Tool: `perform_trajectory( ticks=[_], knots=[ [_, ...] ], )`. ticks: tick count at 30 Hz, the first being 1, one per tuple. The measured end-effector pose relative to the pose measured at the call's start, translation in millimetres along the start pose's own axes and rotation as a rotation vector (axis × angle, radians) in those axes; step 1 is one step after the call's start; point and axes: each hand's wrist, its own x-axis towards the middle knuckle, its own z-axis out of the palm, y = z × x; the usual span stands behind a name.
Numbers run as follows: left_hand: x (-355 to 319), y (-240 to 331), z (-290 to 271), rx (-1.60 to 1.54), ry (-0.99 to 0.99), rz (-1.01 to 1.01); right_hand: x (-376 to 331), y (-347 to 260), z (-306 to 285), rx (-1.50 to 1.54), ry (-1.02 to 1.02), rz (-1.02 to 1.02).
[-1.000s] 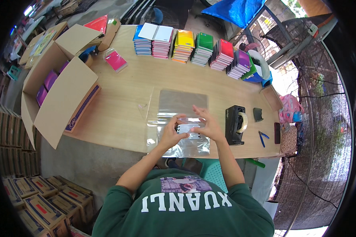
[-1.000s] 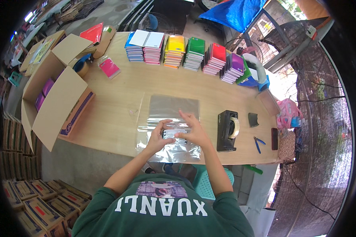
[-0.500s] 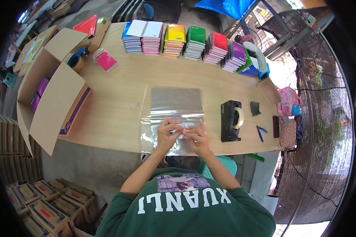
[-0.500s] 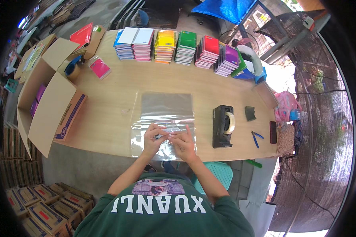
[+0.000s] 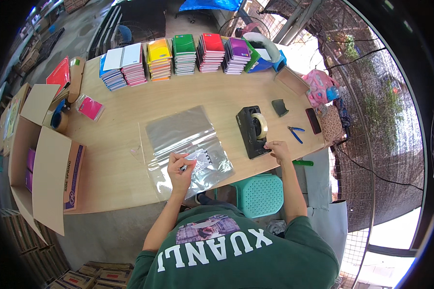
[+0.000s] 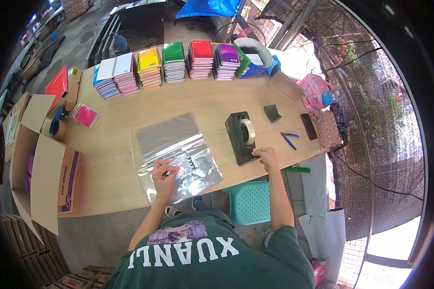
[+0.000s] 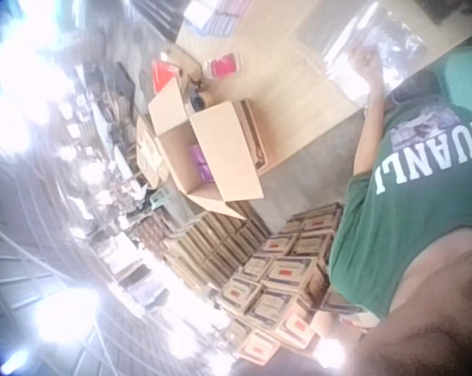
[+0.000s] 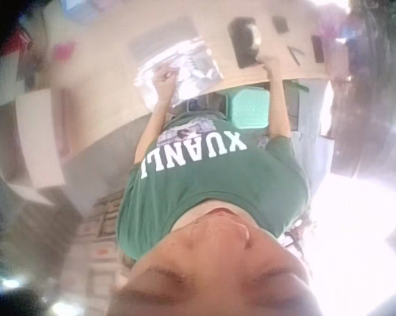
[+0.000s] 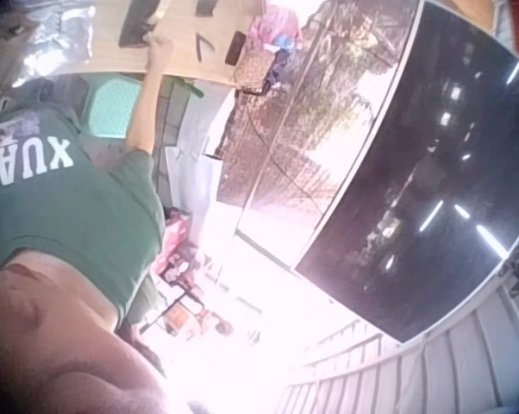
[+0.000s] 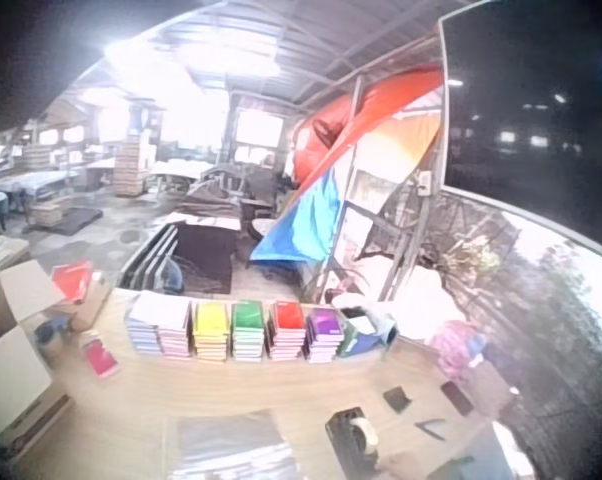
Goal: The person wraps individual notebooks in clear plastic film and secures them with adhesive tape, then places the wrapped notebooks into a cardboard box.
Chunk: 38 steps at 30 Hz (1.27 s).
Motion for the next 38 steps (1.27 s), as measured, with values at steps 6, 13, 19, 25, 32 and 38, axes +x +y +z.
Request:
perform_trajectory(
  ticks=[6, 13, 19, 25, 32, 38],
  knots=[
    [-2.4, 3.4, -9.3, 0.067, 0.006, 0.024, -50.2, 53.1, 21.2, 0.143, 0.130, 0.013],
    [-4.1, -3.3, -7.5, 0.087, -0.013, 0.101, -96.5, 50.3, 112.2, 0.755, -0.127, 0.221],
    [-9.8, 4.5, -6.4, 0.094, -0.020, 0.115, -159.8, -60.9, 192.3, 0.293, -0.288, -0.312],
    [-17.1, -8.1, -7.8, 0.099, -0.055, 0.082, -165.4, -34.1, 210.7, 0.040, -0.038, -0.368],
    [5.6, -3.4, -27.6, -0.194, -0.300, -0.112, -126.2, 9.6, 222.5, -0.239, -0.066, -0.486],
    [-10.9, 11.9, -29.2, 0.238, -0.513, 0.096, -71.6, 61.6, 202.7, 0.172, -0.473, -0.154]
  ],
)
